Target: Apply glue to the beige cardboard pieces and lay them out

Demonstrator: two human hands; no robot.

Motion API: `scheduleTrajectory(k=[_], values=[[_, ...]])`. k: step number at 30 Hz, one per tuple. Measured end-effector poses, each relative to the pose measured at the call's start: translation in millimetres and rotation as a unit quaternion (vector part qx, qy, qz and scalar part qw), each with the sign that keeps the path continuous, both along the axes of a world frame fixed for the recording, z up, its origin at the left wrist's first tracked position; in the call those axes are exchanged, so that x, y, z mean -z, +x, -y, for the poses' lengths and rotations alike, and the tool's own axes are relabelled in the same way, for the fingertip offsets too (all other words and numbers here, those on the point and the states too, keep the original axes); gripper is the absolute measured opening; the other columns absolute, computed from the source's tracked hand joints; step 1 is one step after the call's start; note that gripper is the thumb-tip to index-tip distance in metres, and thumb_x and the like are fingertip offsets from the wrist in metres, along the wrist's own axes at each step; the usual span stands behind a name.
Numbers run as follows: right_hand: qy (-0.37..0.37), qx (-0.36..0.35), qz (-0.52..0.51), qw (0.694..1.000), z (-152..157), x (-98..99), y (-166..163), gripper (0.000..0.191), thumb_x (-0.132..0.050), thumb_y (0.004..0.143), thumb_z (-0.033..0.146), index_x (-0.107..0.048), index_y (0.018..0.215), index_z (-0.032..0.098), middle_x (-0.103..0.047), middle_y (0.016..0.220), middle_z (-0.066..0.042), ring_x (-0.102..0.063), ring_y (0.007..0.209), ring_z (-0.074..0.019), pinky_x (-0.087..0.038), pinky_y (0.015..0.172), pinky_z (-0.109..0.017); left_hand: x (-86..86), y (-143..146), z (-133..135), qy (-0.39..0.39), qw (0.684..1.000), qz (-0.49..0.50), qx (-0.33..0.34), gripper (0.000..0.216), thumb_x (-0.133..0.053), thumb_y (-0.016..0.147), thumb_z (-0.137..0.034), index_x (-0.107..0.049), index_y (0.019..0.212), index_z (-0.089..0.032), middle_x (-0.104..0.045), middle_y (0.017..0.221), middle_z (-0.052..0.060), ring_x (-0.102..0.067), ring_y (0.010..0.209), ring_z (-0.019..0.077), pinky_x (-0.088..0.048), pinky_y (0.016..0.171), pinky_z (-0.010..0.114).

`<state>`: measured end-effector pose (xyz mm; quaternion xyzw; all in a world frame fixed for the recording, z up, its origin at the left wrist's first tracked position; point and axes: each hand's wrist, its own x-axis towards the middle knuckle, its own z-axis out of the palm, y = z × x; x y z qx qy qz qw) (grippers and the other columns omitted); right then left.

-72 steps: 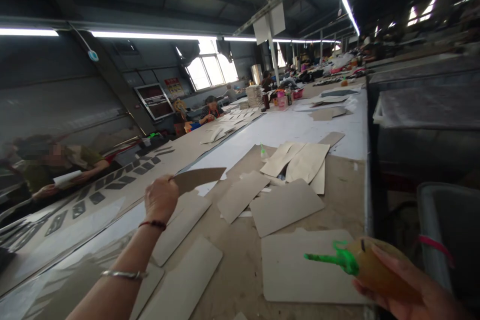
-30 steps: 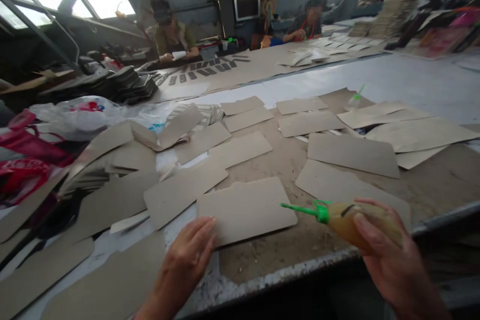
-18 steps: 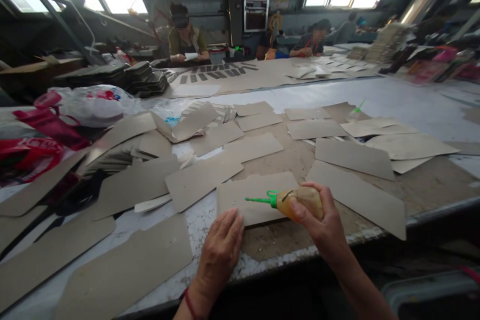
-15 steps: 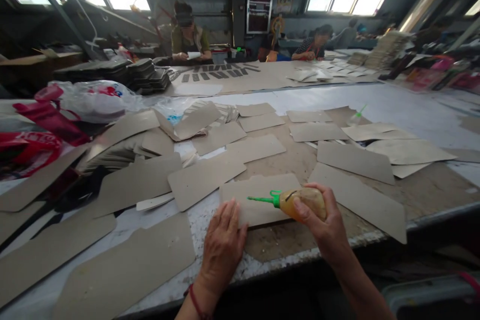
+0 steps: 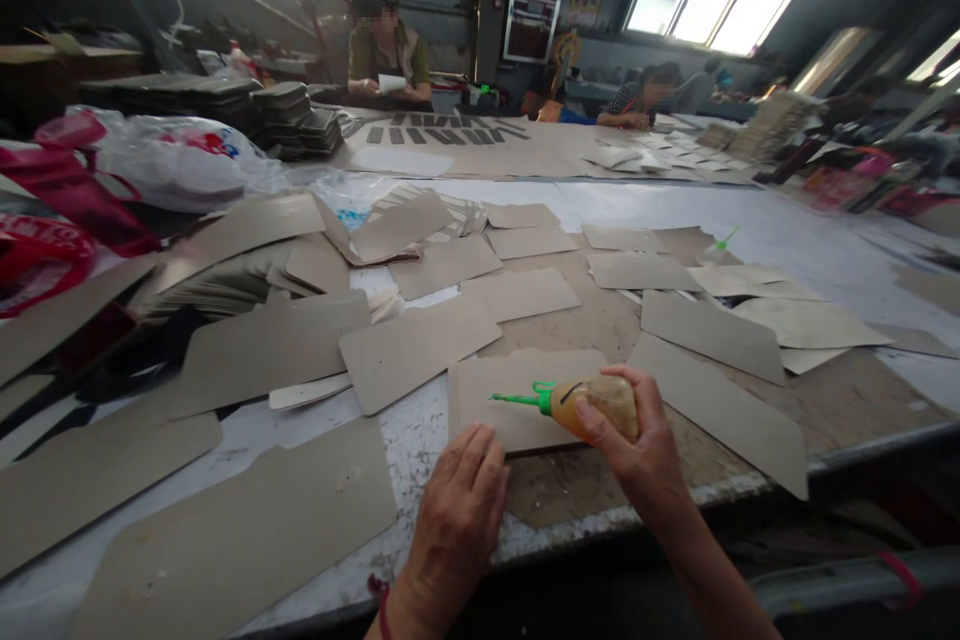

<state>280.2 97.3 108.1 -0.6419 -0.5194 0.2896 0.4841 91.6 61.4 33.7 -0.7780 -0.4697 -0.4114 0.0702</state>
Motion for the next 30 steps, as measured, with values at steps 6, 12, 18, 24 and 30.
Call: scheduleTrajectory(k=[6,12,18,24,30], values=[[0.044,-0.034,0.099,0.994,-9,10.2,-8,0.046,-0.067,0.080,0.048,-0.050,0.114,0.022,-0.059,0.104,-0.007,-0.059,0.092,-0.0240,-0.049,0.079,-0.035,24.4,-8,-12,0.011,0.997,-0.078,-0.024,0.037,-0.042,0.091,-0.003,-0.059,0.122,-0.012,-0.067,0.121,0.012,-0.062,0.114,0.0263,-0.058,0.092,0.045],[0.048,-0.063,0.168,0.983,-8,6.2,-8,0.042,-0.066,0.082,0.046,-0.050,0.114,0.023,-0.058,0.105,-0.006,-0.058,0.095,-0.0243,-0.048,0.086,-0.037,27.7,-10,-10,0.014,0.998,-0.066,-0.019,0.036,-0.044,0.091,-0.003,-0.061,0.122,-0.012,-0.066,0.124,0.012,-0.059,0.118,0.0259,-0.056,0.095,0.044],[0.055,-0.053,0.206,0.976,-6,0.3,0,0.039,-0.066,0.083,0.046,-0.051,0.112,0.024,-0.056,0.103,-0.005,-0.057,0.091,-0.0226,-0.047,0.086,-0.037,26.5,-10,-11,0.020,0.998,-0.066,-0.016,0.034,-0.044,0.091,-0.004,-0.062,0.120,-0.011,-0.066,0.123,0.013,-0.059,0.117,0.0259,-0.056,0.094,0.044],[0.115,-0.055,0.240,0.962,-15,2.6,-9,0.039,-0.066,0.084,0.042,-0.050,0.113,0.023,-0.054,0.104,-0.006,-0.056,0.093,-0.0223,-0.048,0.085,-0.037,26.9,-9,-11,0.017,0.998,-0.055,-0.014,0.034,-0.046,0.091,-0.003,-0.063,0.120,-0.011,-0.066,0.122,0.012,-0.058,0.118,0.0256,-0.056,0.094,0.044],[0.094,-0.090,0.225,0.966,-10,0.4,-12,0.037,-0.065,0.084,0.041,-0.050,0.114,0.024,-0.056,0.104,-0.005,-0.058,0.091,-0.0215,-0.049,0.081,-0.035,24.1,-10,-10,0.028,0.998,-0.053,-0.017,0.033,-0.043,0.093,-0.004,-0.064,0.117,-0.012,-0.068,0.120,0.010,-0.059,0.115,0.0244,-0.054,0.094,0.042]])
